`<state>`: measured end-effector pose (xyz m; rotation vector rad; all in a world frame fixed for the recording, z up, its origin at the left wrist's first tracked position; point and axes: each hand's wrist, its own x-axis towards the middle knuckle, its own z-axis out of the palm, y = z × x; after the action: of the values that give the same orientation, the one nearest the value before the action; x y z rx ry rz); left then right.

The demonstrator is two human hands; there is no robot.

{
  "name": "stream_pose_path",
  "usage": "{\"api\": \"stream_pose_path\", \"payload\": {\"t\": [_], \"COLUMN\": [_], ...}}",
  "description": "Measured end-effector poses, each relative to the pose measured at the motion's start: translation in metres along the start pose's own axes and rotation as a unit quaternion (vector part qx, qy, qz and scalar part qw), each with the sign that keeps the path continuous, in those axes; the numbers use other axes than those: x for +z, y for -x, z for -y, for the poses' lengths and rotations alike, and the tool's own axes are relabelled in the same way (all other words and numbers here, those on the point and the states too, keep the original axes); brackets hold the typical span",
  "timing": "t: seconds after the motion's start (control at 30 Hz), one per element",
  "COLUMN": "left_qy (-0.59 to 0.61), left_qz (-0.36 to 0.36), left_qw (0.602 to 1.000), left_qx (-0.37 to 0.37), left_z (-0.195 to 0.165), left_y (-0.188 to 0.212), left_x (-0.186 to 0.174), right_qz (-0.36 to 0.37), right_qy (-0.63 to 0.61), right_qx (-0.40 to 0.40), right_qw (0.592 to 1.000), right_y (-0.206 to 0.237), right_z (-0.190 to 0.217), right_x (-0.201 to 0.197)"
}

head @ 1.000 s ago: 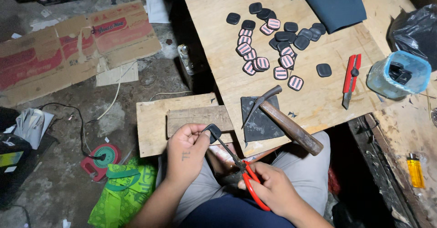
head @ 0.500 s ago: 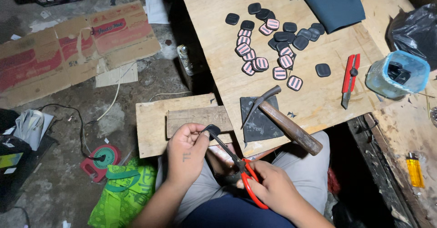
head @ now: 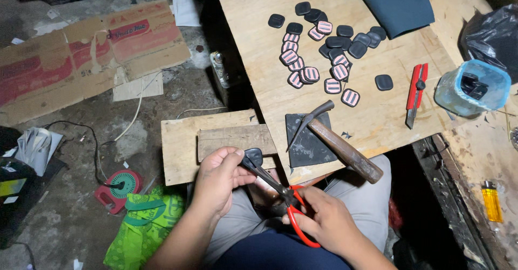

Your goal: The person repeatedly picks small black rubber pieces from a wooden table, trims their edges with red-handled scissors, and then uses a hammer to press and shape them on a small wooden block. Finished pieces are placed back on the table among others.

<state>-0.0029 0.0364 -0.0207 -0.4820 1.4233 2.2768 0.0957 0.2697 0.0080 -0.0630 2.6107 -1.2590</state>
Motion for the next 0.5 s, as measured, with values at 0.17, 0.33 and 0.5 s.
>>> {"api": "stream_pose_path", "payload": {"t": [0.17, 0.33, 0.5], "left_qy": [-0.007, -0.021, -0.028], "left_qz": [0.014, 0.017, 0.011], "left_qw": [1.000, 0.999, 0.999], "left_qx": [0.009, 0.019, 0.016], "left_z": [-0.001, -0.003, -0.001], "left_y": [0.000, 0.001, 0.000], "left_x": [-0.003, -0.003, -0.004], "right_qz": [0.037, 0.035, 0.043], "right_qy": [-0.112, -0.138, -0.112], "right_qx": [0.012, 0.033, 0.070], "right_qw": [0.993, 0.989, 0.990], "right_y": [-0.003, -0.001, 0.000], "right_z": [-0.013, -0.020, -0.016], "right_x": [0.010, 0.015, 0.012]}}
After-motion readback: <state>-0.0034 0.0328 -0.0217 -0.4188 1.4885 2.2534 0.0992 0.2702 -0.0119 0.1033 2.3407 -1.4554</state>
